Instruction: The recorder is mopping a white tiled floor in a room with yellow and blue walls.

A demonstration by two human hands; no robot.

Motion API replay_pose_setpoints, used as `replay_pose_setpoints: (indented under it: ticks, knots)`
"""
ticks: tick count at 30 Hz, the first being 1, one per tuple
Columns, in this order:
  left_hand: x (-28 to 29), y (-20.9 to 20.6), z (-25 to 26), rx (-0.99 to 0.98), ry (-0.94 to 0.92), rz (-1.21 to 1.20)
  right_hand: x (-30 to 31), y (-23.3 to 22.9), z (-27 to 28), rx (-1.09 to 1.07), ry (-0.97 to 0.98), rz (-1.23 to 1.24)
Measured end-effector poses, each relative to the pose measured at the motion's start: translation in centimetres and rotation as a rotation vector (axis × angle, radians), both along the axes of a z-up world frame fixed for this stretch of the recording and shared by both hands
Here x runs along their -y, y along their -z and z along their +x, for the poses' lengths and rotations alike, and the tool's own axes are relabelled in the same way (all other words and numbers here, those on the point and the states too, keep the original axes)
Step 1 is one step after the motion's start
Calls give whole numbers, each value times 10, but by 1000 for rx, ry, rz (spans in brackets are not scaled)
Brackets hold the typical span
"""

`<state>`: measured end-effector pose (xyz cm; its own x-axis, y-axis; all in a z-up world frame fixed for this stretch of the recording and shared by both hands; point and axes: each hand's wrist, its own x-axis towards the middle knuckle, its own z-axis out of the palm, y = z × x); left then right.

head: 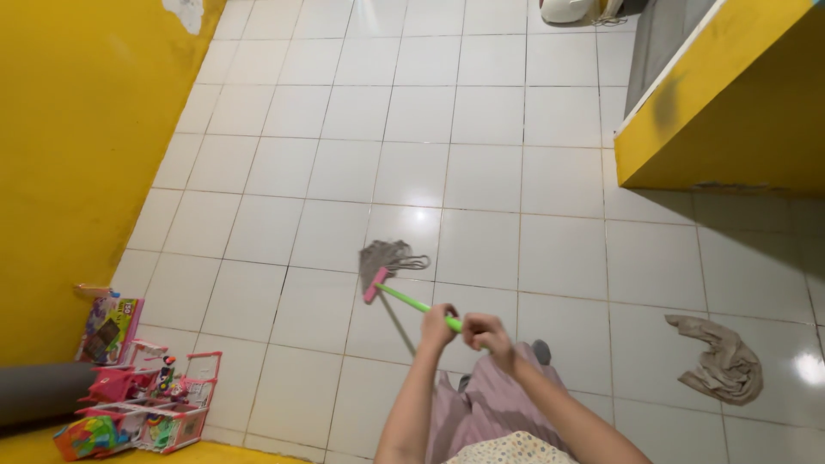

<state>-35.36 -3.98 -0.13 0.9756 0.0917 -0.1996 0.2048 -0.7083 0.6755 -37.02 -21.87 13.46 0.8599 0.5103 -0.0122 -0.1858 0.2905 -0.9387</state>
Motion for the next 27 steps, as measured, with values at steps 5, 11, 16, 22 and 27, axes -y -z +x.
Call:
replay_pose_setpoints:
  ticks: [5,11,16,22,27]
  knots:
    - [-44,2,-37,-34,-50,66,-35,16,-33,46,-111,-25]
    - [8,16,-62,46,-11,6,20,4,-55,44,-141,-86]
    - [109,-15,-69,40,57,-83,122,-18,-71,31,-121,-213]
    - [276,-39,-96,11,358,-100,288,-27,-133,-54,156,-221]
    - [421,-37,-143,-19,689,-146,404,-61,-223,-17,520,-209]
